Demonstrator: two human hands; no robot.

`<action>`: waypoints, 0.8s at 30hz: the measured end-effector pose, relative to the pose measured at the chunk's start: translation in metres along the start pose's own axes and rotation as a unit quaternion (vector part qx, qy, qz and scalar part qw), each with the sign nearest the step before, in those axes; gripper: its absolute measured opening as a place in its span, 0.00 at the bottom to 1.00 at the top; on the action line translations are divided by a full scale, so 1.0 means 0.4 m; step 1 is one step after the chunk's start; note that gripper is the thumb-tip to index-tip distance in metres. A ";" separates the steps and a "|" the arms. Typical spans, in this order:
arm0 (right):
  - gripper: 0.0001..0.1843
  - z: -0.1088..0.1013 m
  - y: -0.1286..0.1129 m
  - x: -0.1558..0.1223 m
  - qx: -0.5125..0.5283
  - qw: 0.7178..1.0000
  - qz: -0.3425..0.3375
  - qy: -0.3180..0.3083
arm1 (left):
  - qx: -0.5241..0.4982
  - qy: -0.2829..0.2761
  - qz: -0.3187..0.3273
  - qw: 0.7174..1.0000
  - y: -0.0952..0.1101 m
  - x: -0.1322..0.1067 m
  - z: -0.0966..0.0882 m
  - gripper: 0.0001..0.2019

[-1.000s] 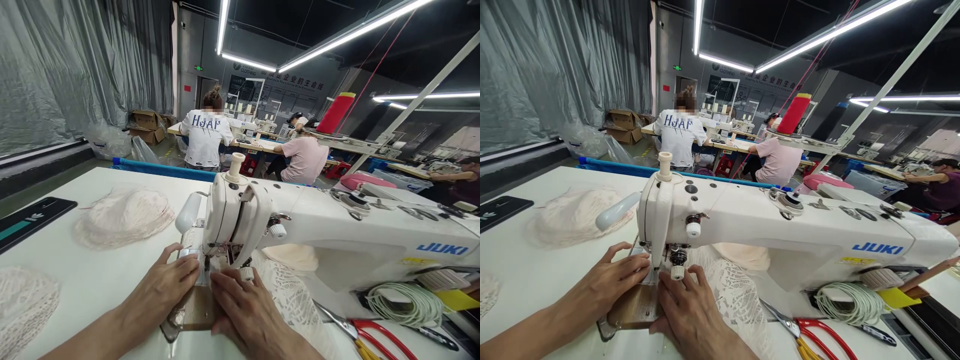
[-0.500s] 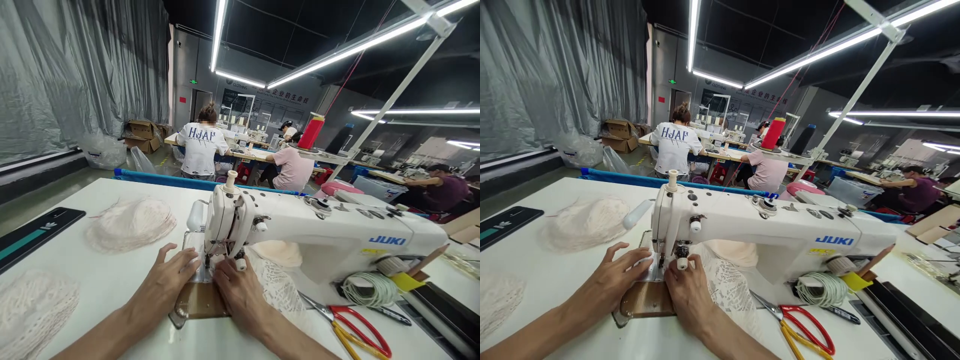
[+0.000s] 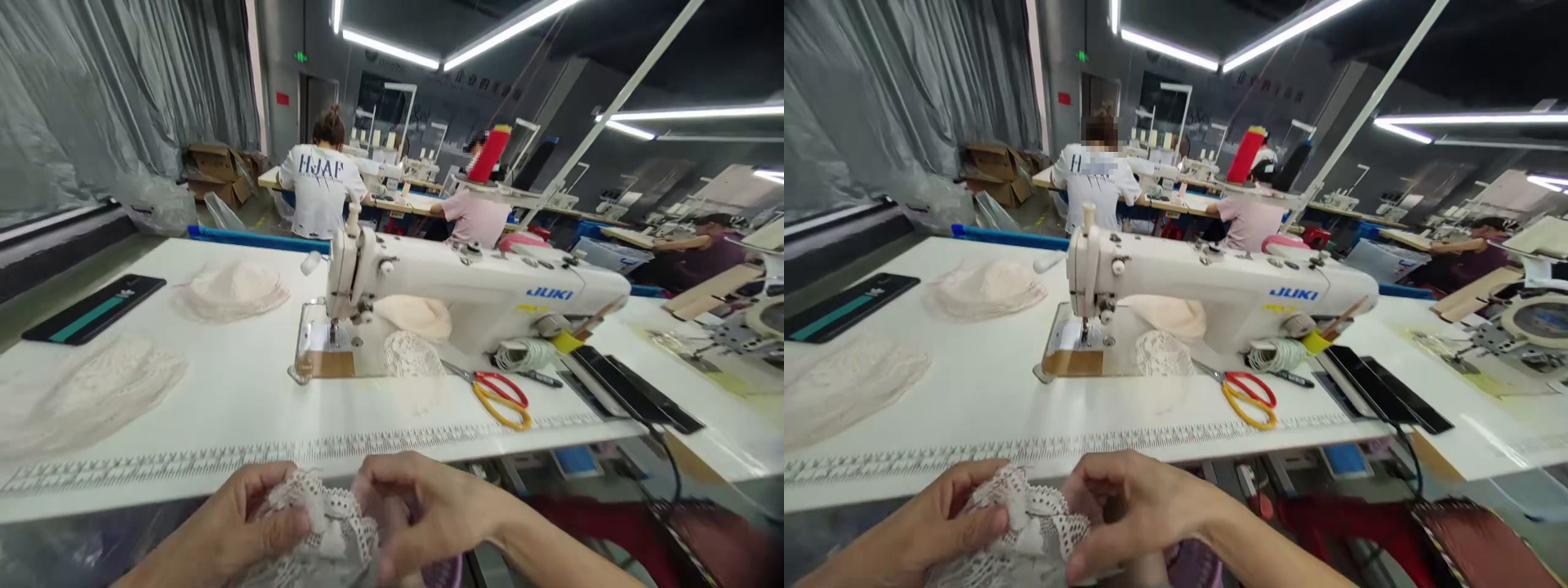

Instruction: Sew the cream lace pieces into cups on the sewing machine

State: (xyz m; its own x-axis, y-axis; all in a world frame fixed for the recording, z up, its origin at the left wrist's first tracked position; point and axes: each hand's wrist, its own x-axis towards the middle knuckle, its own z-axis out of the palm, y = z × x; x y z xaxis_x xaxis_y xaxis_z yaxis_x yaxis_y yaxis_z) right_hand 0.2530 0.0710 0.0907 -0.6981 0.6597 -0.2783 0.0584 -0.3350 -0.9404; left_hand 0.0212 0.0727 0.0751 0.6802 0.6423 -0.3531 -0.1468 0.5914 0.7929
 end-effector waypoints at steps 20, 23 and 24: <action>0.19 0.079 0.222 -0.076 -0.027 0.995 -0.015 -0.093 | 0.057 0.050 -0.141 0.987 -0.210 -0.081 0.054 0.19; 0.20 0.064 0.229 -0.079 -0.039 0.992 -0.040 -0.111 | 0.055 0.056 -0.147 0.986 -0.218 -0.080 0.057 0.21; 0.21 0.058 0.232 -0.081 -0.039 0.992 -0.039 -0.116 | 0.047 0.060 -0.151 0.986 -0.222 -0.077 0.057 0.21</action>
State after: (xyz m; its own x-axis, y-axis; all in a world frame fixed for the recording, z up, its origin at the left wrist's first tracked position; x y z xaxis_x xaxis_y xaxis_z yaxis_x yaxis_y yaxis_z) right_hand 0.2646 0.0031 0.0170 -0.8480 0.5052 -0.1600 0.0468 -0.2293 -0.9722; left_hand 0.0296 -0.0109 0.0270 0.5924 0.4996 -0.6321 0.1216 0.7201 0.6831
